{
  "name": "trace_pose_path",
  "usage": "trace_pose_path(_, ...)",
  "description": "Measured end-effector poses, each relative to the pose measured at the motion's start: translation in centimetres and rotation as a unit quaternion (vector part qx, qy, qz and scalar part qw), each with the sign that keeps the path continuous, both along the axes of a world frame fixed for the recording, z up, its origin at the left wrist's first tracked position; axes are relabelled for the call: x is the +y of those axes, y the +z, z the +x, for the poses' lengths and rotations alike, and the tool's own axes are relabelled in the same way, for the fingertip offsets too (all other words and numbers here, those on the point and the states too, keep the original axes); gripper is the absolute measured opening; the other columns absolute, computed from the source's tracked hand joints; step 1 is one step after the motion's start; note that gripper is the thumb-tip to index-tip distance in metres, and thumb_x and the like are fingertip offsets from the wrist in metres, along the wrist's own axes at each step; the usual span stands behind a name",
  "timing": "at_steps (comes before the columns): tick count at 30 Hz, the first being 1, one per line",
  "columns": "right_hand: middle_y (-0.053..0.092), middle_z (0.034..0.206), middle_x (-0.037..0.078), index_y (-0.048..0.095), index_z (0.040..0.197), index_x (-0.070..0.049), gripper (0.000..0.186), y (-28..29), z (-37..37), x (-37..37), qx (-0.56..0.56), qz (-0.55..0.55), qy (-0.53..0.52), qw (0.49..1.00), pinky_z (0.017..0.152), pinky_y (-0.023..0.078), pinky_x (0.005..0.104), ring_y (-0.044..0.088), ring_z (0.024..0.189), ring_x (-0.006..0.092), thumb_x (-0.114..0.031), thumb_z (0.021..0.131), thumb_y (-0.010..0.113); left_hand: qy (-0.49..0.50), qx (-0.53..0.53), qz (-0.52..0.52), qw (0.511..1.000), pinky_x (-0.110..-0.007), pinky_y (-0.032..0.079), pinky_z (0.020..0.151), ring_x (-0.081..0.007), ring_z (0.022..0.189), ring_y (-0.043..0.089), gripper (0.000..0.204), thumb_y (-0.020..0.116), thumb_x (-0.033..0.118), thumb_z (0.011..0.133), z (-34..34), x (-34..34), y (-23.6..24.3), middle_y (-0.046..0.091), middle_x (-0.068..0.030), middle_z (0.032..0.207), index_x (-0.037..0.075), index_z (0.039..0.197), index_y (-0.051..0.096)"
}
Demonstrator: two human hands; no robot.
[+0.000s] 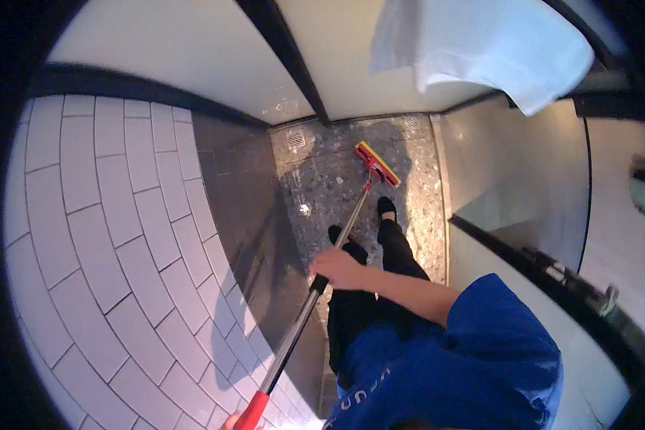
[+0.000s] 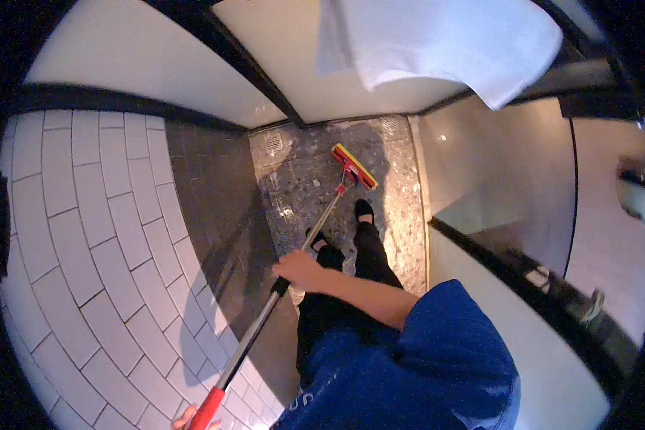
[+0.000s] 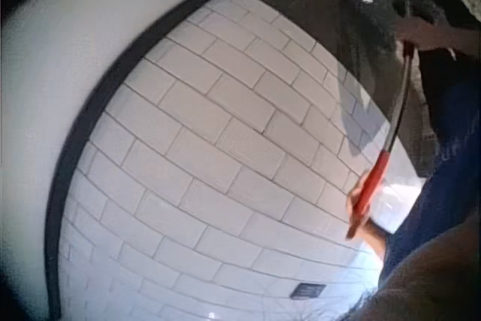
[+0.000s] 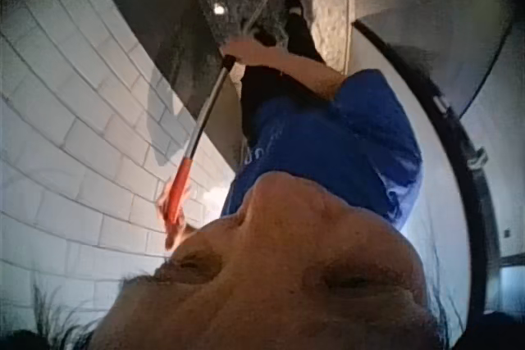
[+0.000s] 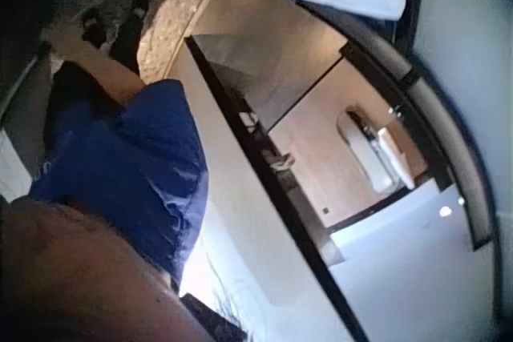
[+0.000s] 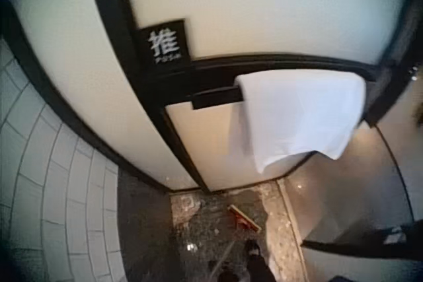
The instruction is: The person cleans a public restroom by sweeping the floor with a broom and mopping the floor with a mop. They move between the main area and a toilet stall, sweeping debris and mopping the tiled floor. The person also uses a handheld sprayer to wet the floor and walls in the shower area before mopping.
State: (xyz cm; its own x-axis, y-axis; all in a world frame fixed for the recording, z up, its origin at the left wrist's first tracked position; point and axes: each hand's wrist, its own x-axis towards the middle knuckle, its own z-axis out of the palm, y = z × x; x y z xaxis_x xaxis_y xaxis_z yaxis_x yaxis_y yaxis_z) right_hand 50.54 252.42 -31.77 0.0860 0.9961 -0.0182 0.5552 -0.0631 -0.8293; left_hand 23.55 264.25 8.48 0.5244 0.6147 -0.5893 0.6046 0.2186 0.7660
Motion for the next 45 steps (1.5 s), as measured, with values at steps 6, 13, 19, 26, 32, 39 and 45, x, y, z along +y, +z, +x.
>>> trace_pose_path(6, 0.058, 0.098, 0.009, 0.056, 0.105, -0.012, 0.045, -2.4, -3.6, -2.6, 0.091, -0.091, 0.28, 0.951, 0.082, 0.042, 0.0437, 0.056, 0.096, 0.0307, -0.037, 0.071, 0.072, -0.297, 0.611, -0.018, 0.733, -0.04, 0.054, 0.065, -0.0317, 0.077, 0.065, 0.035, 0.061, 0.032, 0.086, -0.1, -5.9, -1.1, 0.066, -0.0103, 0.081, -0.001, 0.099, 0.059)
trace_pose_path(13, 0.059, 0.106, 0.022, 0.051, 0.115, 0.001, 0.038, -21.6, 10.3, -8.0, 0.199, -0.34, -0.127, 0.91, 0.082, 0.046, 0.0411, 0.058, 0.098, 0.0333, -0.023, 0.086, 0.06, -0.379, 0.678, -0.004, 0.63, -0.038, 0.04, 0.033, -0.0219, 0.04, 0.055, 0.044, 0.051, 0.047, 0.087, -18.9, -20.0, -9.0, 0.059, -0.0052, 0.051, 0.017, 0.055, 0.057)
trace_pose_path(19, 0.06, 0.103, 0.025, 0.054, 0.113, 0.001, 0.046, -40.0, 17.3, -10.5, -0.024, -0.238, -0.302, 0.923, 0.083, 0.047, 0.0424, 0.058, 0.1, 0.0378, -0.038, 0.089, 0.055, -0.38, 0.688, -0.124, 0.606, -0.043, 0.048, 0.047, -0.0302, 0.053, 0.062, 0.042, 0.051, 0.048, 0.085, -23.1, -21.5, -13.2, 0.064, -0.0095, 0.061, 0.012, 0.067, 0.064)
trace_pose_path(26, 0.062, 0.073, 0.011, 0.062, 0.089, 0.002, 0.036, -44.1, 19.2, -8.2, 0.211, -0.395, -0.371, 0.813, 0.064, 0.047, 0.0346, 0.06, 0.068, 0.022, -0.032, 0.091, 0.05, -0.409, 0.6, -0.15, 0.671, -0.046, 0.051, 0.055, -0.0335, 0.061, 0.064, 0.041, 0.051, 0.048, 0.084, -30.4, -28.9, -16.7, 0.065, -0.0114, 0.064, 0.012, 0.072, 0.066)
trace_pose_path(32, 0.064, 0.089, 0.024, 0.066, 0.094, -0.007, 0.04, -39.1, 26.4, -5.7, -0.204, -0.404, -0.311, 0.836, 0.076, 0.048, 0.0441, 0.063, 0.089, 0.038, -0.038, 0.089, 0.042, -0.347, 0.571, -0.244, 0.703, -0.043, 0.05, 0.053, -0.0308, 0.058, 0.063, 0.038, 0.054, 0.047, 0.084, -27.2, -30.6, -24.5, 0.065, -0.0093, 0.064, 0.013, 0.071, 0.067)
trace_pose_path(39, 0.064, 0.09, 0.023, 0.065, 0.097, -0.009, 0.04, -32.9, 28.3, -4.6, -0.261, -0.384, -0.347, 0.815, 0.079, 0.048, 0.0476, 0.061, 0.088, 0.0414, -0.04, 0.087, 0.042, -0.356, 0.49, -0.292, 0.74, -0.044, 0.05, 0.058, -0.0324, 0.066, 0.065, 0.034, 0.052, 0.045, 0.083, -15.6, -27.0, -32.3, 0.066, -0.0102, 0.066, 0.014, 0.079, 0.068)
trace_pose_path(45, 0.065, 0.085, 0.018, 0.064, 0.093, -0.015, 0.037, -30.7, 24.2, -6.2, -0.284, -0.391, -0.352, 0.802, 0.071, 0.049, 0.048, 0.061, 0.082, 0.0406, -0.04, 0.092, 0.036, -0.302, 0.534, -0.328, 0.719, -0.047, 0.05, 0.063, -0.0343, 0.07, 0.065, 0.038, 0.049, 0.048, 0.085, -9.7, -26.1, -33.7, 0.067, -0.0129, 0.072, 0.016, 0.083, 0.068)
